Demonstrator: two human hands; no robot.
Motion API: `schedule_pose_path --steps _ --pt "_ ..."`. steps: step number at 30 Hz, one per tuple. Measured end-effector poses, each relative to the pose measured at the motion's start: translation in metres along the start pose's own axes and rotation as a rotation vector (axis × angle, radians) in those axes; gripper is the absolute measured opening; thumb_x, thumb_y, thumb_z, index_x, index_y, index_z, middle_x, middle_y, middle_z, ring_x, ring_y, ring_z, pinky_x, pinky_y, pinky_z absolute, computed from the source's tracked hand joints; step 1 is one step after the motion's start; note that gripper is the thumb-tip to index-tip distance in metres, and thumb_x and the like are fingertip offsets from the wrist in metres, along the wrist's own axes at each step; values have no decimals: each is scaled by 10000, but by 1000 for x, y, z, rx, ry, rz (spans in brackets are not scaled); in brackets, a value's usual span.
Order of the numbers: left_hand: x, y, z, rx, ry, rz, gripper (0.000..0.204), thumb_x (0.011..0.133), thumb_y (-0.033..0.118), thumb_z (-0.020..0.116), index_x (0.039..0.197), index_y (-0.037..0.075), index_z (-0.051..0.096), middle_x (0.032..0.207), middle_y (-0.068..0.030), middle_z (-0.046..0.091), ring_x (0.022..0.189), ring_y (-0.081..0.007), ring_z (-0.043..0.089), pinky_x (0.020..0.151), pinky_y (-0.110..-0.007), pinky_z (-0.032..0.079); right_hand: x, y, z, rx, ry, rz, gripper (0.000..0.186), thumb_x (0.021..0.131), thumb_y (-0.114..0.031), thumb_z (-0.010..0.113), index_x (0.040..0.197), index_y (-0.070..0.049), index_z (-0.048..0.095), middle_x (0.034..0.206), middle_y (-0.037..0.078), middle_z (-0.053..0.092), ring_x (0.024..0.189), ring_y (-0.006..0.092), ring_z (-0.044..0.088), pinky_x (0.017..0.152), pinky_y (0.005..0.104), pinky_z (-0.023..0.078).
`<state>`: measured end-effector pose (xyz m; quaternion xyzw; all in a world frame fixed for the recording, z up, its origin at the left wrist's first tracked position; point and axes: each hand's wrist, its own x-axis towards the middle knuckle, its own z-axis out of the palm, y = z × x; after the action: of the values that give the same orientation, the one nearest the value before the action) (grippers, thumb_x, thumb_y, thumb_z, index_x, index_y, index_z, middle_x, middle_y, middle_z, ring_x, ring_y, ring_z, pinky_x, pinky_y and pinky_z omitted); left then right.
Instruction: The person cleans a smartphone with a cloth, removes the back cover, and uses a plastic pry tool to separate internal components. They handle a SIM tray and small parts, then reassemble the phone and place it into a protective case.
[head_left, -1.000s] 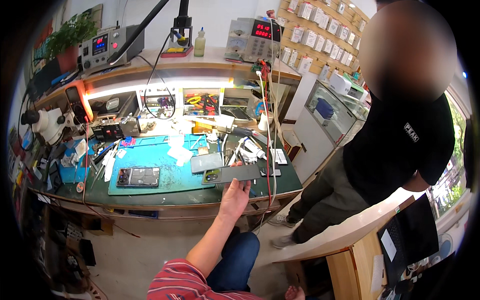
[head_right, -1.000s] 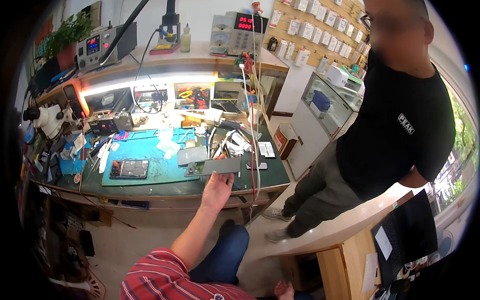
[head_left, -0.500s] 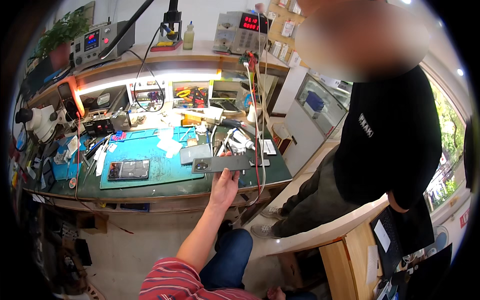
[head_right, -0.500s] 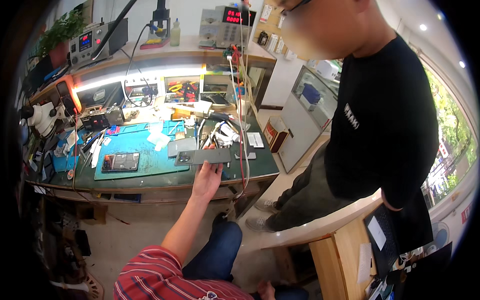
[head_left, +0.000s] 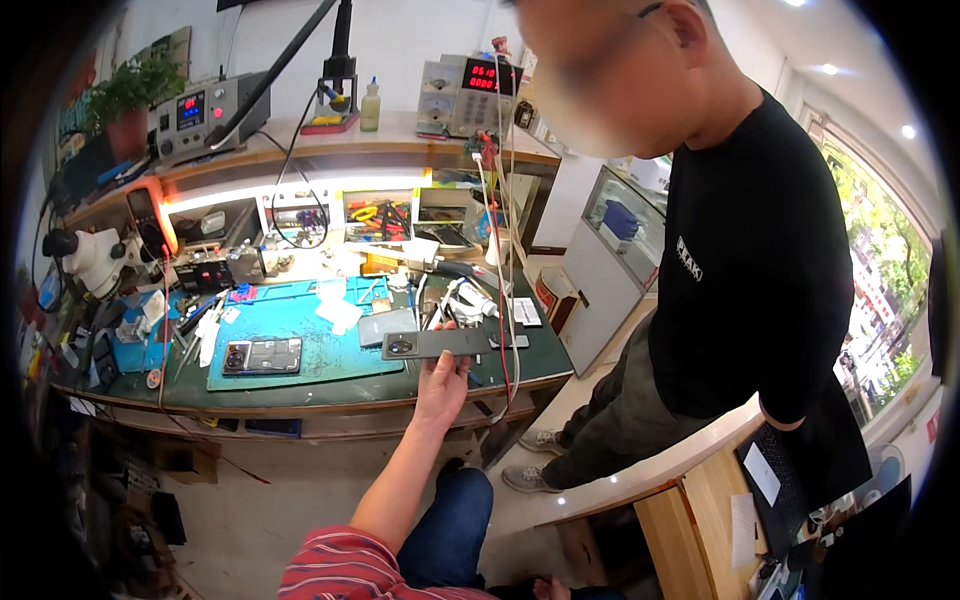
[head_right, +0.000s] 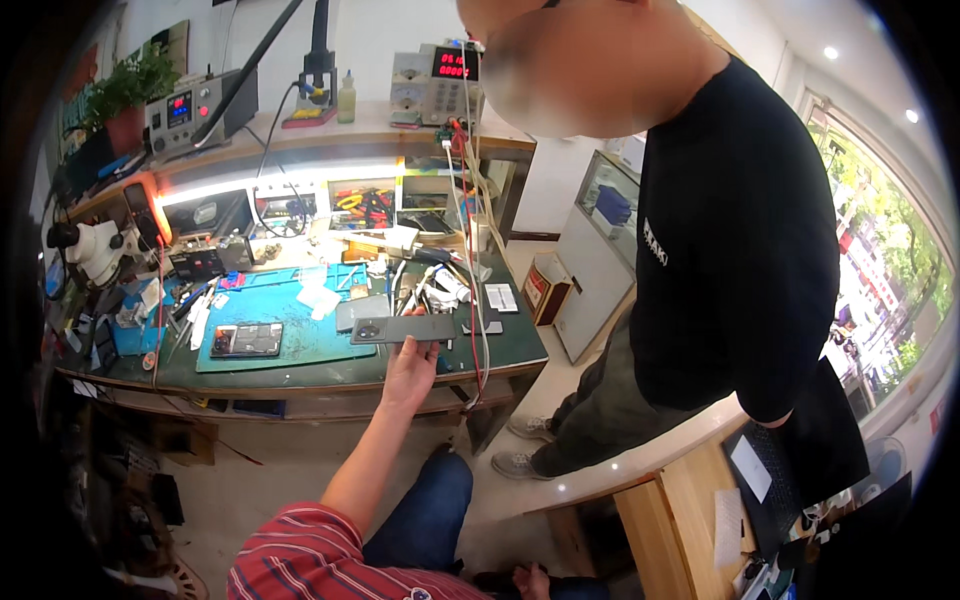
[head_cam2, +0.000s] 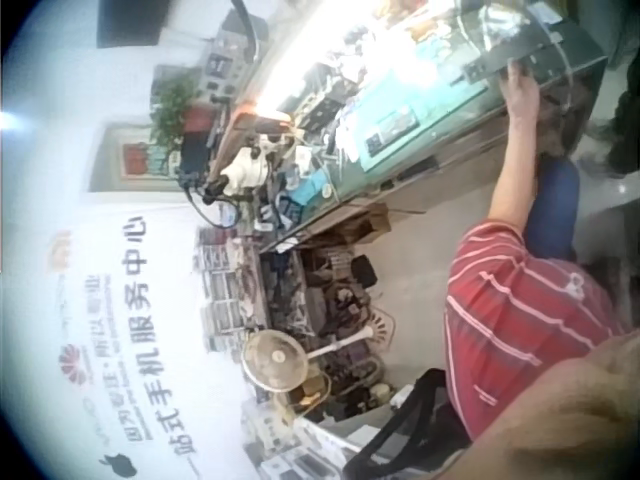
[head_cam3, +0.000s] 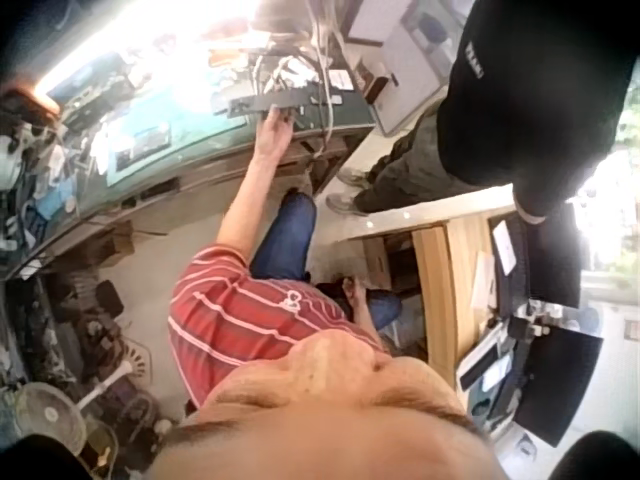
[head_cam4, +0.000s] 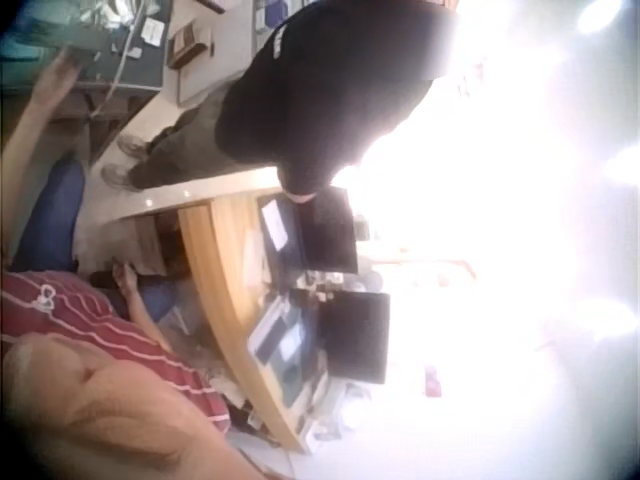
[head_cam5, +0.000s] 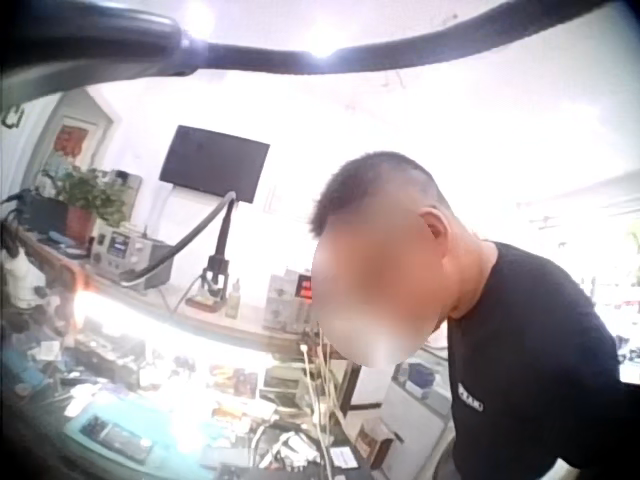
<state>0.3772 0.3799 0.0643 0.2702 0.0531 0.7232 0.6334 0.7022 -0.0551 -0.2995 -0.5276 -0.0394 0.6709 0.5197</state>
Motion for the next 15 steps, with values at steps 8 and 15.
schedule_pose_path --steps 8,15 --pt "6 -10 0 -61 23 -97 511 1030 135 644 1505 213 474 1570 24 482 1382 -149 485 1130 -376 405 85 -12 92 -346 -31 109 410 1058 -458 516 1075 -74 657 911 122 698 805 223 639 742 337 526" --pt "1 -15 15 -47 -60 -159 585 989 212 711 1514 182 455 1571 7 469 1428 -177 457 1188 -363 379 121 -39 210 -809 -113 51 430 1033 -470 541 1042 -69 695 909 151 712 829 262 668 762 379 536"
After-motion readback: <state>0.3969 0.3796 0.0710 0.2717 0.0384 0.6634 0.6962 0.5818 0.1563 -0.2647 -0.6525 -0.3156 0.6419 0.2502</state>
